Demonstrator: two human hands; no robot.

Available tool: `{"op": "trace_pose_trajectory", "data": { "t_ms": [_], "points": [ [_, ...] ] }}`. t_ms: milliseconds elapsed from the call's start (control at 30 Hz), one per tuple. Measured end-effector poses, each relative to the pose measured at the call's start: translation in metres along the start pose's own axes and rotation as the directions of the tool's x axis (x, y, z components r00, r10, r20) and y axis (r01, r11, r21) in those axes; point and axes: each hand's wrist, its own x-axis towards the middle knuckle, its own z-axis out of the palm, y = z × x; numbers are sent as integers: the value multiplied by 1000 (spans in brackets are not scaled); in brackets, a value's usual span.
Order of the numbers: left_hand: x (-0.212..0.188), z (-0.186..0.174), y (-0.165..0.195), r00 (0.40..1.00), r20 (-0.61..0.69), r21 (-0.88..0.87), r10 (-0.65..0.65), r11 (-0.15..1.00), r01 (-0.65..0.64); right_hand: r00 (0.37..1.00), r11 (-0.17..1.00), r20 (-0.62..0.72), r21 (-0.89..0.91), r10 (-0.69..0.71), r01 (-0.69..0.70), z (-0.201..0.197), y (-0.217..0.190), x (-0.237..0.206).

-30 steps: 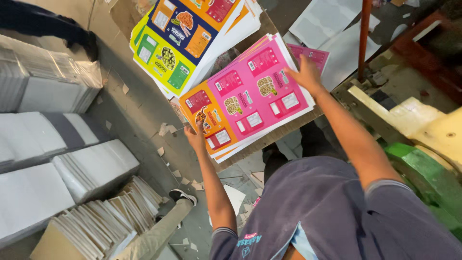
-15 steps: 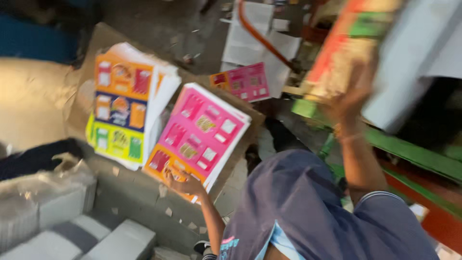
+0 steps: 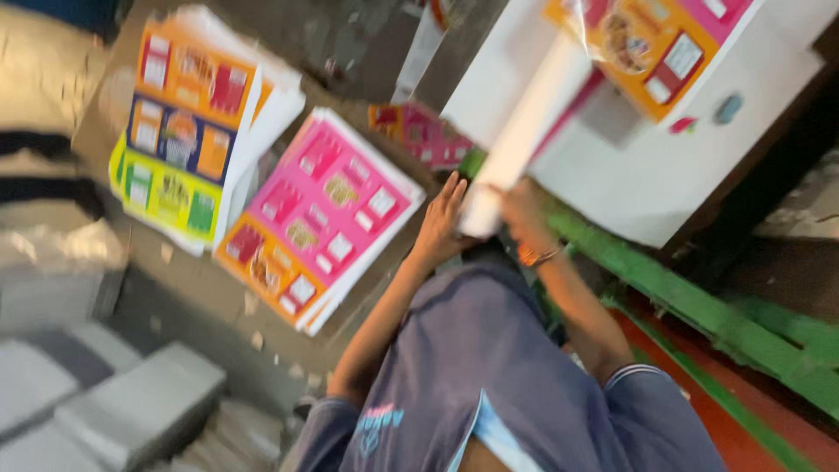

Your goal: The person repeatedly picks up printed sheets from a pile and places them onto a stack on a table. The person handles the sheets one at a time, aligning them before adding them to the growing stack.

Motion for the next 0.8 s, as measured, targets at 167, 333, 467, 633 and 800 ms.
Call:
{"op": "trace_pose_trajectory", "data": {
  "t_ms": [167, 333, 467, 633, 800],
  "points": [
    [-97, -93, -54, 912, -301, -253, -278, 946, 205, 859, 937, 478, 349, -186, 9, 89, -1, -66],
    [-167, -208, -81, 636, -589, -578, -498, 810, 100, 704, 537, 117, -563, -701, 628, 96, 7, -30],
    [-191, -270, -84, 718, -494, -403, -491, 861, 311, 964, 979, 180, -7, -198, 202, 142, -1, 10],
    [-208, -316, -95, 737, -326, -295, -592, 804, 516, 894, 868, 315, 281, 319, -409, 217, -24, 41],
    [-224, -330, -102, 684, -265, -259, -680, 733, 629, 919, 958, 331, 113, 215, -264, 236, -26, 41]
  ]
}}
